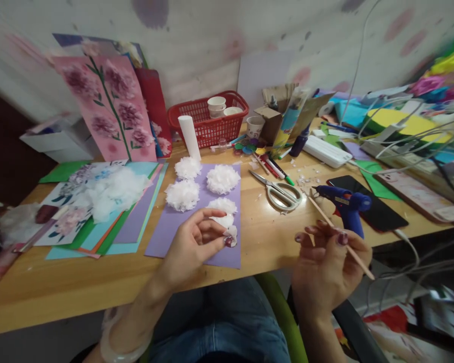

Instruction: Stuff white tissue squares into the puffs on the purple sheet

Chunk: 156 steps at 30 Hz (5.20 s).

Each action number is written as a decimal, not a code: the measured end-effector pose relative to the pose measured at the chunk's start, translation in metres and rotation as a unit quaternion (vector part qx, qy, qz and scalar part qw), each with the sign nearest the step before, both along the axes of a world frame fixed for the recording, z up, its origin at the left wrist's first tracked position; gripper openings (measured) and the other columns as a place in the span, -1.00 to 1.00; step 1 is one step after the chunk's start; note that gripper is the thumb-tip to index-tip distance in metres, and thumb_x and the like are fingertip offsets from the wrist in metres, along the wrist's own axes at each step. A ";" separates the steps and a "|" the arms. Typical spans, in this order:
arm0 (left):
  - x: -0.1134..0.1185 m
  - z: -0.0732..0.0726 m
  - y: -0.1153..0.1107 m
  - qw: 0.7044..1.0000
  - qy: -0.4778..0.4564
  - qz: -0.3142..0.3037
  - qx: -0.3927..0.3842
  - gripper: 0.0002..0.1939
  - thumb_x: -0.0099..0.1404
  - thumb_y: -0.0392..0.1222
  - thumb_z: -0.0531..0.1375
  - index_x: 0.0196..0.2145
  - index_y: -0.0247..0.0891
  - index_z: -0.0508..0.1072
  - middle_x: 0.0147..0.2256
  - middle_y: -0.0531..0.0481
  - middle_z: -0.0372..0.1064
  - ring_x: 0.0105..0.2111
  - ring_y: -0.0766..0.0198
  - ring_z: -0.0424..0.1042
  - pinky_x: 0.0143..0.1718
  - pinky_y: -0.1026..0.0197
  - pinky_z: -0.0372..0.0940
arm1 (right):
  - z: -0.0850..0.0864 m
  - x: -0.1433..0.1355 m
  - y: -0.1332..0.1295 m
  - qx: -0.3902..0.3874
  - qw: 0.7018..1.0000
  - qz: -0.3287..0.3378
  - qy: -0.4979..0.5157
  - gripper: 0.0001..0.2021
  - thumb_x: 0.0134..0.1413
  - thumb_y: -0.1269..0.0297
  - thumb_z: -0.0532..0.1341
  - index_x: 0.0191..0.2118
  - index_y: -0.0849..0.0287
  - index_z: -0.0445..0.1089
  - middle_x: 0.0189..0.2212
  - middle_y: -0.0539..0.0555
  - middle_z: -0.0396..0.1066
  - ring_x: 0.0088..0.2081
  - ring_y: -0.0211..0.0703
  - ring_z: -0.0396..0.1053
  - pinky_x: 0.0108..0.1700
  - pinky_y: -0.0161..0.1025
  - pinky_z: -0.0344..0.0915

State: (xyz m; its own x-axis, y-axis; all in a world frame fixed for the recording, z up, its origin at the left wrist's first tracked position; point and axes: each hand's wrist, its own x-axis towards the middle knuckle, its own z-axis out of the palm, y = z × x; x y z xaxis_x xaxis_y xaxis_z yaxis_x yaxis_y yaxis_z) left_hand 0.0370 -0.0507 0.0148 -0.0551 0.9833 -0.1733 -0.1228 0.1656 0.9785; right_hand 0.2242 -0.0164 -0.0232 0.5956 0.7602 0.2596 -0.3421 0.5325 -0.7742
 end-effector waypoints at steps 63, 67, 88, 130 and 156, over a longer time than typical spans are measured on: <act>0.008 -0.004 -0.025 0.990 -0.137 -0.038 -0.026 -0.75 0.20 -0.09 0.39 -0.24 -0.32 0.59 -0.29 -0.08 0.62 -0.28 0.19 0.61 -0.06 0.13 0.48 | -0.006 -0.024 -0.042 0.063 0.888 0.210 -0.405 -0.81 0.24 0.43 0.19 -0.37 0.08 0.20 -0.16 0.09 0.59 0.02 0.00 0.43 0.10 0.08 0.24; 0.008 -0.007 -0.022 0.992 -0.122 -0.034 -0.023 -0.76 0.22 -0.08 0.37 -0.25 -0.32 0.59 -0.33 -0.08 0.62 -0.31 0.16 0.62 -0.12 0.09 0.52 | -0.003 -0.024 -0.037 0.070 0.887 0.218 -0.401 -0.87 0.26 0.41 0.20 -0.33 0.09 0.29 -0.17 0.04 0.58 -0.05 -0.10 0.45 0.01 -0.06 0.32; -0.018 0.012 0.028 0.939 0.343 0.014 0.036 -0.86 0.12 -0.19 0.29 -0.35 -0.26 0.60 -0.38 -0.02 0.60 -0.40 0.25 0.54 -0.34 0.24 0.42 | -0.010 0.004 0.005 -0.052 0.947 0.156 -0.276 -0.35 0.38 -0.19 -0.17 -0.40 0.14 0.46 -0.59 0.00 0.36 -0.51 -0.26 0.34 -0.45 -0.28 0.24; -0.039 -0.032 -0.019 0.788 0.593 -0.030 0.161 -0.65 0.37 -0.38 0.07 0.07 -0.27 0.40 -0.01 -0.16 0.53 0.00 0.05 0.48 0.06 -0.07 0.37 | 0.033 -0.055 0.051 -0.051 0.822 0.094 -0.559 -0.39 0.43 0.01 -0.11 -0.61 0.11 0.34 -0.73 0.00 0.26 -0.63 -0.26 0.20 -0.48 -0.23 -0.06; -0.005 -0.010 -0.037 0.912 0.310 0.081 0.256 -0.86 0.37 -0.32 0.22 -0.26 -0.21 0.60 -0.30 -0.04 0.62 -0.28 0.21 0.58 -0.19 0.20 0.47 | 0.034 -0.034 -0.002 -0.178 0.934 0.271 -0.150 -0.37 0.04 -0.30 0.21 -0.73 0.17 0.39 -0.89 -0.03 0.09 -0.81 -0.33 0.09 -0.75 -0.37 0.00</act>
